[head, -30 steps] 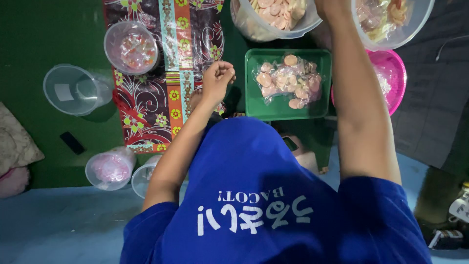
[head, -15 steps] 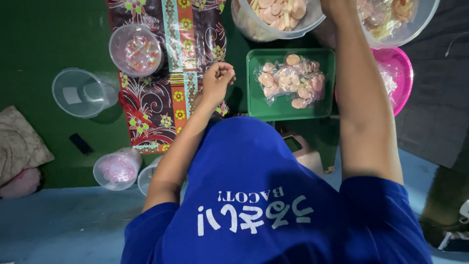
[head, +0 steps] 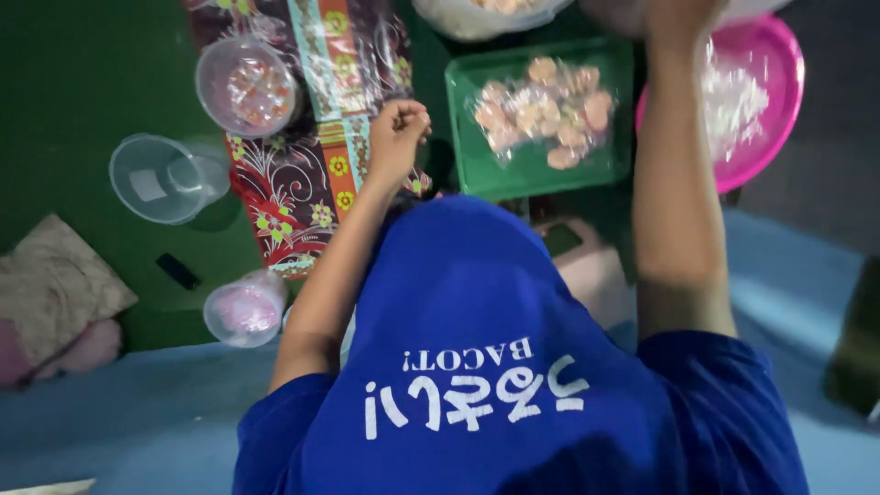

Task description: Packaging food slices into individual plastic bags and transferring items between containers

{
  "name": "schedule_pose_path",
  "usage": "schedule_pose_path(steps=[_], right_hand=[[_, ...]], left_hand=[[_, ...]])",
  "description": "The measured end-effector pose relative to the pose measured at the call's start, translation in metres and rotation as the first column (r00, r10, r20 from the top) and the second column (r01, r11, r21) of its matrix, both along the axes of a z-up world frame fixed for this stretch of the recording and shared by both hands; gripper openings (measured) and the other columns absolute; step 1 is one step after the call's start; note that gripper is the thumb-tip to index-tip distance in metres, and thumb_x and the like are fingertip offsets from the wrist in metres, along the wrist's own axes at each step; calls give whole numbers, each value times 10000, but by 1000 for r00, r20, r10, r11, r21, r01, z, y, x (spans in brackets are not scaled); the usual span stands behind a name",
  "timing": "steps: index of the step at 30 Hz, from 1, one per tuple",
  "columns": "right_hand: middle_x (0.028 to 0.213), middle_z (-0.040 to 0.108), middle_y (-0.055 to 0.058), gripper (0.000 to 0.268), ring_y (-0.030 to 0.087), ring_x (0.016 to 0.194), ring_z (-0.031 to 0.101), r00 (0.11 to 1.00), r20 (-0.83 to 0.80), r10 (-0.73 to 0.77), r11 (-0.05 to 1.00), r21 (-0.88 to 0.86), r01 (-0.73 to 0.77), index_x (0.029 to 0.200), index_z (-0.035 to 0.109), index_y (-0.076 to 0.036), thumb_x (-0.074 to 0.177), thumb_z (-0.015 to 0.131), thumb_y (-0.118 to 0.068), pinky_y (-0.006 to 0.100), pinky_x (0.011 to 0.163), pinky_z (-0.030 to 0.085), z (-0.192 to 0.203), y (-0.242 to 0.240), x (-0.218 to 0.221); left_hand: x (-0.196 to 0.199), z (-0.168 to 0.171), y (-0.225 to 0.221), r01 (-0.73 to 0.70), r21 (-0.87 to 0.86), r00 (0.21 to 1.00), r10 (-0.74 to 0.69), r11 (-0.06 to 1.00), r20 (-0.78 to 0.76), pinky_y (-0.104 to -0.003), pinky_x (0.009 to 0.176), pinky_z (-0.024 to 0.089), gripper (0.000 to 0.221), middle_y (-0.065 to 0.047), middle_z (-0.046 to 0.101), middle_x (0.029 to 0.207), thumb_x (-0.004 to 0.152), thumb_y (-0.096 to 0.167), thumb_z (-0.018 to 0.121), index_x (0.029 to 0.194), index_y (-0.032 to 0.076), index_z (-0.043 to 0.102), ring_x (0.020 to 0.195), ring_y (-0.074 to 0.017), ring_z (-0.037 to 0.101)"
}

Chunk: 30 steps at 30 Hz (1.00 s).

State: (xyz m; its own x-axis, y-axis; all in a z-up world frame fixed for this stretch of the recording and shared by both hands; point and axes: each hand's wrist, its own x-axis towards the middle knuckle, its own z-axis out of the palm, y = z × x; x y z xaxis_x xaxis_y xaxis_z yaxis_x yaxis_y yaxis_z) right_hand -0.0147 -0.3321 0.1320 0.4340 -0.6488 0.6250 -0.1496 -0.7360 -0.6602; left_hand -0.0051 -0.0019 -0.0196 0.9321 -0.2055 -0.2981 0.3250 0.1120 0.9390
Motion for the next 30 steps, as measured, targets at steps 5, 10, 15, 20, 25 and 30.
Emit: schedule_pose_path(steps=[5, 10, 15, 20, 25, 30], right_hand=[[1198, 730, 32, 309, 178, 1072, 794, 986, -18, -164, 986, -23, 163, 1325, 379, -247, 1037, 445, -336, 261, 856, 647, -54, -88, -92], [1374, 445, 81, 341, 238, 1239, 463, 694, -313, -648, 760, -204, 618, 1370, 340, -113, 1037, 359, -181, 398, 994, 306, -90, -146, -154], [1534, 112, 122, 566, 266, 1424, 101, 481, -874, 65, 959, 187, 212, 1445, 61, -47, 1137, 476, -279, 347, 1165, 53, -95, -105, -165], [1535, -66, 93, 730, 316, 1416, -59, 361, -842, 400, 896, 443, 39, 1469, -42, -134, 976, 214, -608, 611, 1103, 0, -121, -115, -175], [1513, 141, 126, 604, 367, 1403, 133, 714, -644, 274, 942, 329, -64, 1465, 159, -138, 1082, 617, -228, 601, 1108, 158, -91, -89, -187], [1423, 312, 126, 495, 338, 1340, 247, 871, -415, 262, 958, 220, -184, 1344, 437, -35, 923, 673, 76, 542, 1114, 265, -77, -35, -215]], left_hand=[[-12, 21, -17, 183, 230, 983, -180, 956, -36, -189, 533, 502, 62, -21, 583, 721, 804, 96, 593, 862, 115, 595, 640, -78, 598], [-22, 31, -38, 415, 449, 886, -464, 792, 0, -232, 662, 425, 74, 30, 610, 810, 830, 163, 586, 898, 146, 609, 713, -78, 542], [-34, 55, -66, 534, 490, 815, -575, 689, -81, -243, 672, 445, 67, 20, 617, 813, 857, 159, 594, 919, 148, 613, 718, -101, 565], [-41, 81, -82, 651, 517, 714, -679, 556, -169, -300, 706, 428, 77, -29, 599, 873, 894, 177, 571, 944, 120, 581, 796, -156, 557], [-38, 67, -109, 598, 601, 739, -654, 530, -159, -264, 689, 434, 138, -18, 588, 897, 865, 133, 600, 989, 130, 540, 771, -136, 550], [-17, 49, -143, 509, 752, 747, -648, 418, -146, -367, 873, 426, 375, -98, 511, 1114, 873, 180, 577, 1214, 97, 445, 1012, -241, 522]])
